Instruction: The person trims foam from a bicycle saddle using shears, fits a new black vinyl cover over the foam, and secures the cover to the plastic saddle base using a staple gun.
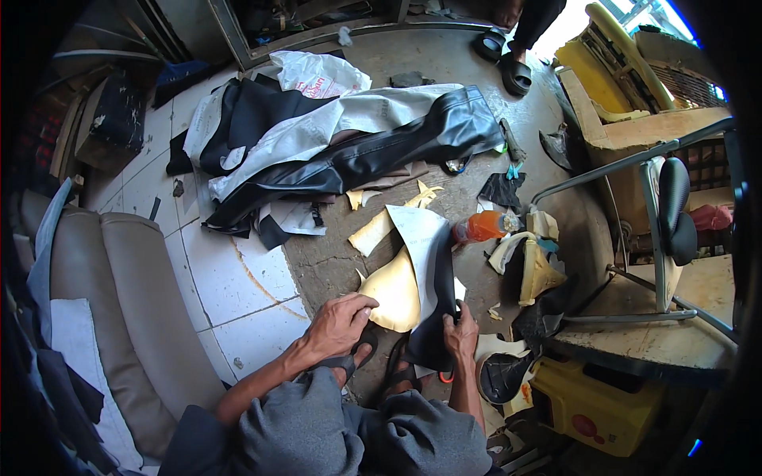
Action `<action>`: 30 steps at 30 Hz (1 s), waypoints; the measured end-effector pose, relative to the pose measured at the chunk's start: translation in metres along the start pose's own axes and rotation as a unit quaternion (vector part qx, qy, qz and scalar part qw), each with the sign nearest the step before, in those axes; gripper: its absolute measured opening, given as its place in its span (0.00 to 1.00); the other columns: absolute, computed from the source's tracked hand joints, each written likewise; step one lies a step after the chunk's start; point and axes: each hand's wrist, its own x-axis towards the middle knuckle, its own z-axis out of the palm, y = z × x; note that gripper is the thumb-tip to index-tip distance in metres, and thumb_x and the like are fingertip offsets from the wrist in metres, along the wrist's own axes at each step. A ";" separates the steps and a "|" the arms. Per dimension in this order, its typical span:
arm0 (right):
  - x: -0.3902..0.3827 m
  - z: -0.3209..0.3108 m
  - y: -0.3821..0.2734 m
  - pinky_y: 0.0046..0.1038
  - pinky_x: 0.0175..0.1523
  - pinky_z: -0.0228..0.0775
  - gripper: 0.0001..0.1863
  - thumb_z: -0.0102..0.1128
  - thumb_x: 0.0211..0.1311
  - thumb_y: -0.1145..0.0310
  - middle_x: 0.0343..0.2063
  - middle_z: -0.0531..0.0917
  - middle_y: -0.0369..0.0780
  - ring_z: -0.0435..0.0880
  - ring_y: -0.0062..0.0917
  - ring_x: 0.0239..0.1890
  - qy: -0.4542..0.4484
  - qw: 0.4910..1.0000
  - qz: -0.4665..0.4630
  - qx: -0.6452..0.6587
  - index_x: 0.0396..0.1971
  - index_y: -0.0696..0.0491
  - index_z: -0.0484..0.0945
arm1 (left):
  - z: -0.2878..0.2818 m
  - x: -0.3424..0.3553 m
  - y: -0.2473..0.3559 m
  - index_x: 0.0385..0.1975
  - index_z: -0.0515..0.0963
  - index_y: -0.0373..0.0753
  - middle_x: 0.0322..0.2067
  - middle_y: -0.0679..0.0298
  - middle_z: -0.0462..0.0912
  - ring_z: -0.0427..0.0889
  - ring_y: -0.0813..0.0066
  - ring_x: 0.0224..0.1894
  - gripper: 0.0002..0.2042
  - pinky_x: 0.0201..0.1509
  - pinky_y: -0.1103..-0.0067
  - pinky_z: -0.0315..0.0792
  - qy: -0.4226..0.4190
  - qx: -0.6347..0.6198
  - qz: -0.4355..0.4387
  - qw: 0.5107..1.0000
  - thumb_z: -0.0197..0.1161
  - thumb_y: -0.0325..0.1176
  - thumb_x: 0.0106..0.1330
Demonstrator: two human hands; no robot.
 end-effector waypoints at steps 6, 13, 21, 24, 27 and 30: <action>-0.023 -0.072 -0.076 0.31 0.49 0.75 0.27 0.62 0.65 0.62 0.41 0.85 0.42 0.83 0.27 0.40 -0.102 0.934 -0.019 0.343 0.60 0.60 0.74 | 0.023 0.003 -0.013 0.62 0.69 0.32 0.58 0.53 0.77 0.75 0.64 0.62 0.25 0.65 0.70 0.70 -0.106 -0.298 -0.053 0.947 0.59 0.43 0.74; -0.032 -0.040 -0.102 0.35 0.58 0.72 0.28 0.61 0.69 0.55 0.52 0.80 0.47 0.79 0.35 0.56 -0.190 0.936 -0.075 0.287 0.61 0.57 0.73 | 0.024 0.019 -0.011 0.61 0.68 0.35 0.55 0.59 0.77 0.77 0.72 0.56 0.23 0.63 0.74 0.71 -0.117 -0.602 -0.168 0.772 0.62 0.39 0.72; -0.039 0.004 -0.064 0.40 0.66 0.66 0.52 0.64 0.60 0.38 0.57 0.76 0.59 0.77 0.45 0.60 -0.166 0.931 0.190 0.266 0.72 0.59 0.54 | 0.032 0.004 -0.058 0.54 0.72 0.30 0.44 0.58 0.82 0.81 0.77 0.43 0.15 0.51 0.78 0.76 0.007 -0.466 -0.212 0.859 0.57 0.28 0.71; -0.028 0.009 -0.064 0.39 0.57 0.71 0.51 0.62 0.61 0.37 0.58 0.76 0.54 0.80 0.38 0.54 -0.124 0.942 0.191 0.247 0.73 0.54 0.53 | 0.027 0.017 -0.070 0.49 0.74 0.29 0.38 0.60 0.83 0.82 0.76 0.38 0.12 0.45 0.78 0.76 0.013 -0.397 -0.210 0.893 0.56 0.28 0.71; -0.009 0.015 -0.038 0.30 0.50 0.74 0.39 0.69 0.60 0.49 0.48 0.81 0.48 0.82 0.31 0.46 -0.106 0.935 0.187 0.281 0.63 0.60 0.67 | 0.025 0.040 -0.081 0.44 0.79 0.30 0.31 0.57 0.85 0.83 0.72 0.34 0.13 0.42 0.74 0.76 0.067 -0.245 -0.171 0.952 0.60 0.34 0.68; 0.006 0.025 -0.034 0.25 0.47 0.74 0.24 0.73 0.59 0.61 0.37 0.83 0.41 0.82 0.24 0.39 -0.079 0.904 0.190 0.374 0.47 0.63 0.77 | 0.010 0.066 -0.078 0.45 0.80 0.31 0.36 0.52 0.84 0.83 0.65 0.40 0.17 0.46 0.72 0.75 0.088 -0.113 -0.166 0.976 0.61 0.40 0.67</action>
